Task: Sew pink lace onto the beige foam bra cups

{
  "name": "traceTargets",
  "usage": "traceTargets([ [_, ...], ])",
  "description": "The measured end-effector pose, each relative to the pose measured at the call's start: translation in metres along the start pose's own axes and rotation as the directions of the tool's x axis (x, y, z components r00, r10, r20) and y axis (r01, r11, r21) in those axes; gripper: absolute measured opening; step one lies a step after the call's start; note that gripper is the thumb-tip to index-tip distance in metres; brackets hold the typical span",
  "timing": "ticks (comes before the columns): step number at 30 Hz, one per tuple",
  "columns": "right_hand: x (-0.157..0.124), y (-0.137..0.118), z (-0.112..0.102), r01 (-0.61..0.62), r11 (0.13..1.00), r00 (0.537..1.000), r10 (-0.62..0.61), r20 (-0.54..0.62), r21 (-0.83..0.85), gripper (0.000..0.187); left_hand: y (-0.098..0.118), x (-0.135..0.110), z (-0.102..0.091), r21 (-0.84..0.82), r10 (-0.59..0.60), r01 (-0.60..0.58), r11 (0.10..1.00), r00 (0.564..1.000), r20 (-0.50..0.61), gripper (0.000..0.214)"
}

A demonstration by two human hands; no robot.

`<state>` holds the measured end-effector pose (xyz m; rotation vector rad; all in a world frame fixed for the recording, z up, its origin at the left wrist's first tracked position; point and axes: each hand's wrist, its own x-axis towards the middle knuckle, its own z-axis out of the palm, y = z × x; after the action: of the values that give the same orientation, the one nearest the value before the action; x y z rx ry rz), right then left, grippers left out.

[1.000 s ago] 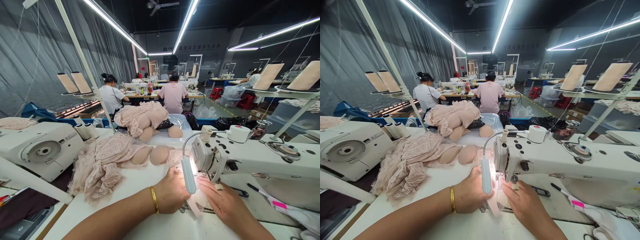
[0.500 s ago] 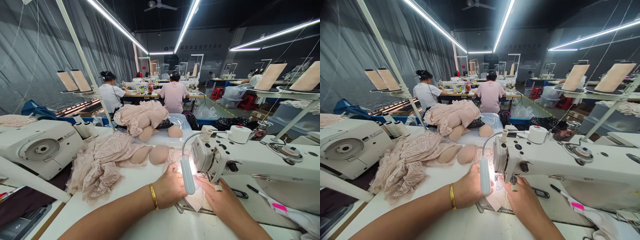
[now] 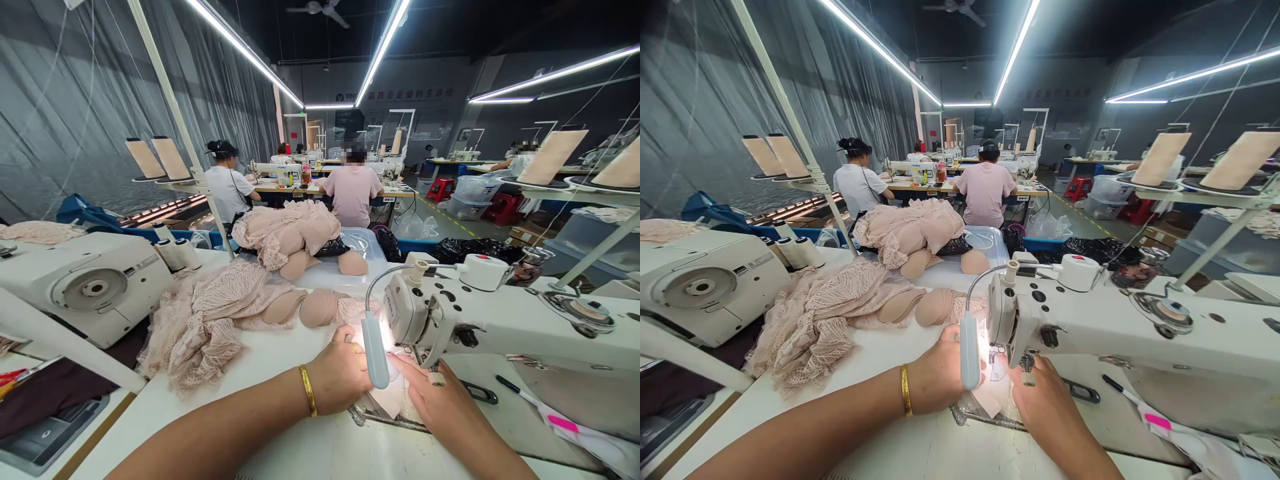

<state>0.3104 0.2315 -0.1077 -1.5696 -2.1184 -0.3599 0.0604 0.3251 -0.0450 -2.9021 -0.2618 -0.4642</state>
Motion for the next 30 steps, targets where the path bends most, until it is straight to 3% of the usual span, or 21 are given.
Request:
traceTargets([
  [3, 0.004, -0.004, -0.014, 0.006, 1.000, 1.000, -0.006, 0.003, 0.030, 0.055, 0.000, 0.001, -0.001, -0.009, -0.001, 0.001, 1.000, 1.000, -0.017, 0.017],
  [7, 0.011, -0.005, -0.030, 0.104, 0.993, 0.993, -0.101, -0.057, 0.060, 0.039, -0.001, 0.001, -0.001, -0.008, 0.004, -0.004, 1.000, 1.000, 0.006, 0.016],
  [10, 0.013, -0.002, -0.032, 0.104, 0.991, 0.987, -0.092, -0.131, 0.081, 0.032, -0.003, 0.000, 0.000, -0.007, -0.002, 0.002, 1.000, 1.000, 0.027, 0.014],
  [13, 0.013, 0.003, -0.029, 0.131, 0.986, 0.989, -0.123, -0.086, 0.103, 0.026, -0.003, 0.001, 0.002, -0.016, -0.004, 0.004, 1.000, 1.000, 0.008, 0.014],
  [19, 0.009, 0.001, -0.028, -0.039, 0.988, 0.999, 0.043, -0.022, 0.148, 0.021, 0.001, 0.002, -0.001, 0.003, 0.001, -0.001, 1.000, 1.000, -0.006, 0.018],
  [30, 0.011, -0.003, -0.029, -0.026, 0.989, 1.000, 0.026, 0.002, 0.143, 0.018, 0.004, 0.003, -0.009, -0.025, 0.014, -0.015, 1.000, 0.999, -0.031, 0.016],
])
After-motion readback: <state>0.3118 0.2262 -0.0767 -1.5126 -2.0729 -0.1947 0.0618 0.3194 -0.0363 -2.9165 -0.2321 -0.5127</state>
